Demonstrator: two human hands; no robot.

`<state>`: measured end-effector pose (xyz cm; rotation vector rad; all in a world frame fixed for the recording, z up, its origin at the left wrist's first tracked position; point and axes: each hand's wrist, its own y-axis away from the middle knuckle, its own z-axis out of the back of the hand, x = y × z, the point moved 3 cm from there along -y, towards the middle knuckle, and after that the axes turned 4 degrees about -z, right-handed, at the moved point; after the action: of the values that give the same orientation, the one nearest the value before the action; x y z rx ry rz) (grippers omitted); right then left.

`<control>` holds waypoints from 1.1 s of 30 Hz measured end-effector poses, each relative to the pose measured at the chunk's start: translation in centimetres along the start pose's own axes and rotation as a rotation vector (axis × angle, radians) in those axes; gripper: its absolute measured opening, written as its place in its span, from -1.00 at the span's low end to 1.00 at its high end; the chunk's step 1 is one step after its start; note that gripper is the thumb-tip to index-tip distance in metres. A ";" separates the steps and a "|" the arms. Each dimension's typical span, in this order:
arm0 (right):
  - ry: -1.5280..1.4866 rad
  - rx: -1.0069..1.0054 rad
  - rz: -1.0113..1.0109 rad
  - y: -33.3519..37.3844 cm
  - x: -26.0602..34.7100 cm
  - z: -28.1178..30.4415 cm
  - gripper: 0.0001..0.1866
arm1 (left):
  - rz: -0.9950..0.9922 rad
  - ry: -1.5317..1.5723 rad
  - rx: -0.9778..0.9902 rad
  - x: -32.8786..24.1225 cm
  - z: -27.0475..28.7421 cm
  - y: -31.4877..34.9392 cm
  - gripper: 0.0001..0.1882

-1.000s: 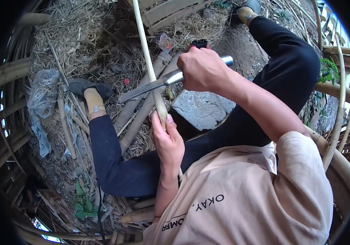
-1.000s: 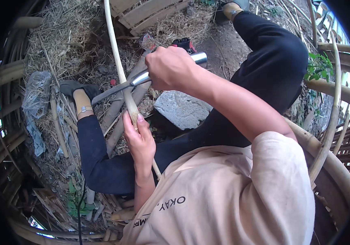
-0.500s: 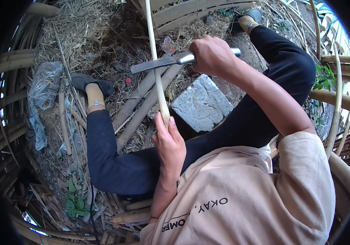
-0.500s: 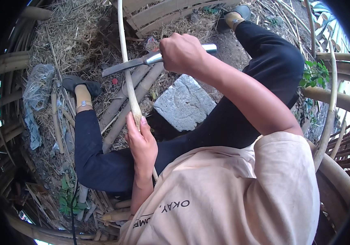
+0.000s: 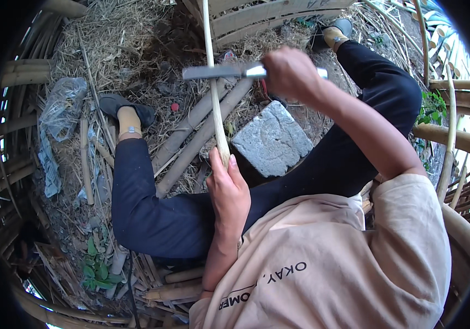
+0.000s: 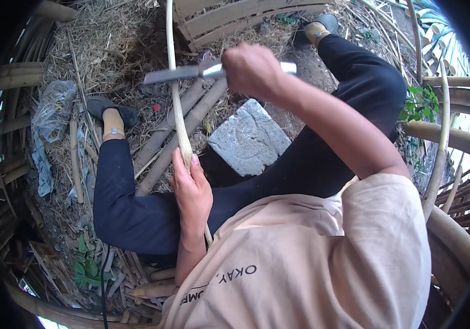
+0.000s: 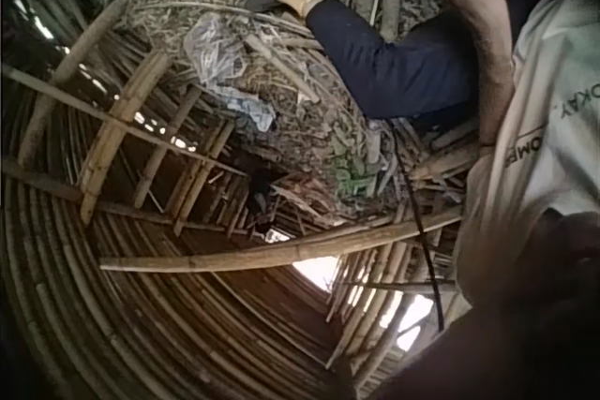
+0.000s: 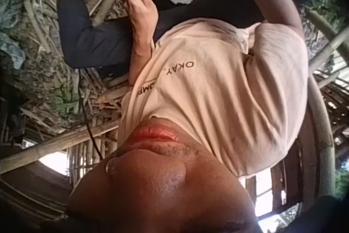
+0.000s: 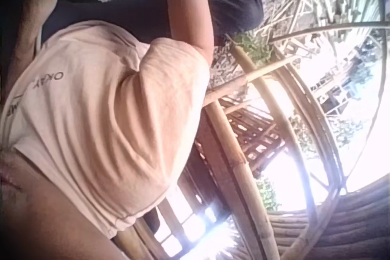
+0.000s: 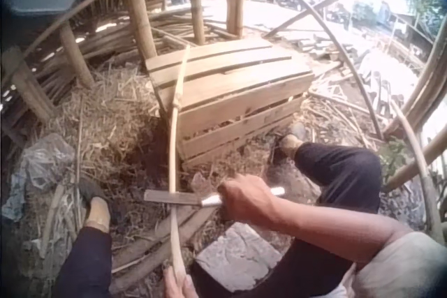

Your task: The person scrapes a long bamboo stick with a knife, removing thin wood shavings while rotating the stick by hand.

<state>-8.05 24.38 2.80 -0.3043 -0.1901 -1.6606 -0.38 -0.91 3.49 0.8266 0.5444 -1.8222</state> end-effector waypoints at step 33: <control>0.097 -0.033 -0.209 -2.9 -4.1 2.0 -0.80 | -0.037 0.103 0.028 -0.3 0.1 1.9 -0.65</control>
<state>-10.42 29.17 3.56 -0.2343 -0.1245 -1.8828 1.47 -1.49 3.77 0.9386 0.6044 -1.8319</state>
